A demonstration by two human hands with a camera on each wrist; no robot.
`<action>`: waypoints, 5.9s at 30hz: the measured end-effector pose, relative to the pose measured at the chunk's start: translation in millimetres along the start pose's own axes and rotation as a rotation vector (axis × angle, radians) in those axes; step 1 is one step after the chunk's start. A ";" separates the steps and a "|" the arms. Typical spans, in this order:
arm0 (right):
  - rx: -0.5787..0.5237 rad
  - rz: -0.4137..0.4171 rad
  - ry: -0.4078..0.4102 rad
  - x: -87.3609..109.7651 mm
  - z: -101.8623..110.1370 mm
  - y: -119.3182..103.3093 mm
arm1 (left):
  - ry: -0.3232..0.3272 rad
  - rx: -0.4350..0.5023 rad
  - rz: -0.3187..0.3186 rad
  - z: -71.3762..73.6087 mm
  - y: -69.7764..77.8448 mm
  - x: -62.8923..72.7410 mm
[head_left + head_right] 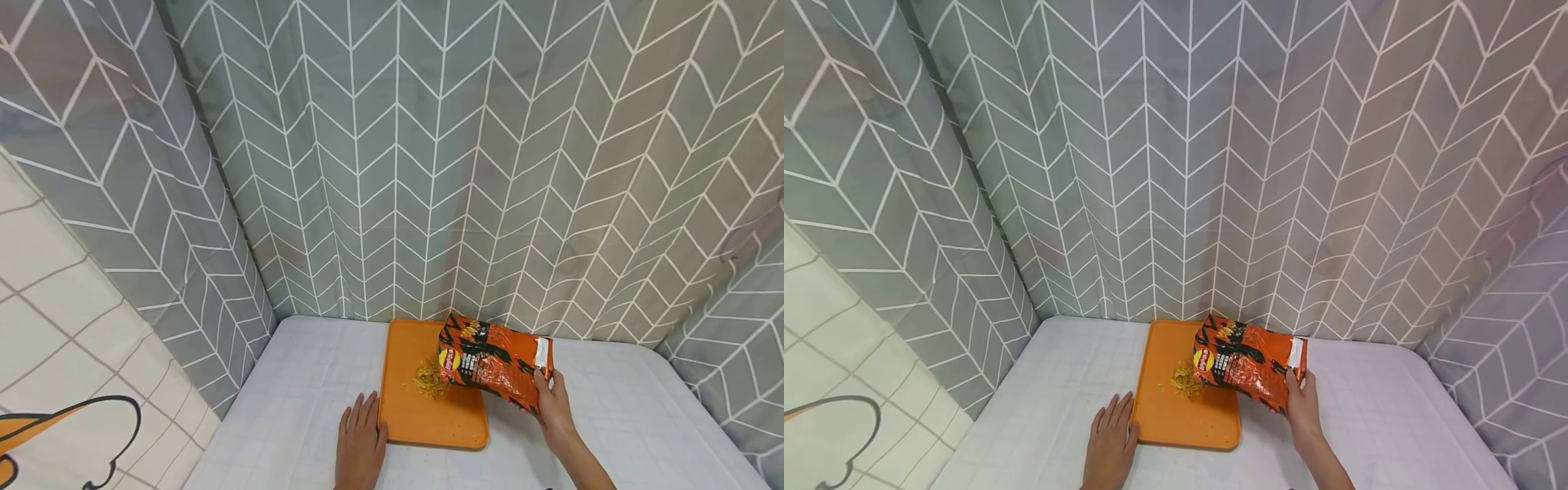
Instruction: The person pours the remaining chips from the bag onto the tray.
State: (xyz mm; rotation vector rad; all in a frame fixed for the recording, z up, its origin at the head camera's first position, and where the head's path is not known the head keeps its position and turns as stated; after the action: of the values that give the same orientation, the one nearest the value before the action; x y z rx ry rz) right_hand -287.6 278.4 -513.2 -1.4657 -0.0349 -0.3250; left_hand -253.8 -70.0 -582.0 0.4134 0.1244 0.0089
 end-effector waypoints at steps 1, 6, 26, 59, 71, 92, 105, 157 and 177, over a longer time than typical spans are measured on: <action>-0.002 0.006 -0.005 0.0 -0.1 -0.8 | 0.005 0.000 -0.002 0.6 0.2 0.1; 0.043 0.030 -0.004 0.4 -1.3 -2.5 | 0.002 0.006 -0.004 0.6 0.2 -0.1; 0.080 0.063 0.018 0.6 0.8 -1.5 | 0.017 0.007 -0.022 2.2 0.2 2.0; 0.294 0.092 0.049 -2.2 1.3 -1.6 | 0.037 0.009 -0.037 -0.5 -1.0 1.6; 0.357 0.126 0.050 2.3 2.0 -9.7 | 0.014 0.029 -0.042 2.5 0.1 4.0; 0.326 0.083 0.035 -2.2 5.9 -8.4 | 0.003 0.022 -0.030 6.8 1.7 2.9; 0.391 0.131 0.109 2.6 7.8 -18.3 | 0.010 0.023 -0.017 3.0 -0.3 1.5; 0.313 0.115 0.109 5.7 5.9 -18.2 | -0.008 0.032 -0.002 3.4 0.9 1.2; 0.267 0.106 0.138 6.1 12.5 -21.2 | -0.007 0.010 -0.005 1.4 0.5 0.4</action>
State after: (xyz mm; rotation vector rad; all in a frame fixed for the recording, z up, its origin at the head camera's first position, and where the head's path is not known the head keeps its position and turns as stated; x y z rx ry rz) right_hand -284.6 288.0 -489.9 -1.1739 0.1069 -0.3214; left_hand -253.2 -70.1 -580.6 0.4229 0.1190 0.0022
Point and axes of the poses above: each hand's wrist, its own x-axis away from the middle knuckle, its own z-axis out of the back of the hand, y = z × x, the point moved 4 cm from there along -x, towards the middle knuckle, and after that the axes turned 4 degrees about -y, right-handed, at the moved point
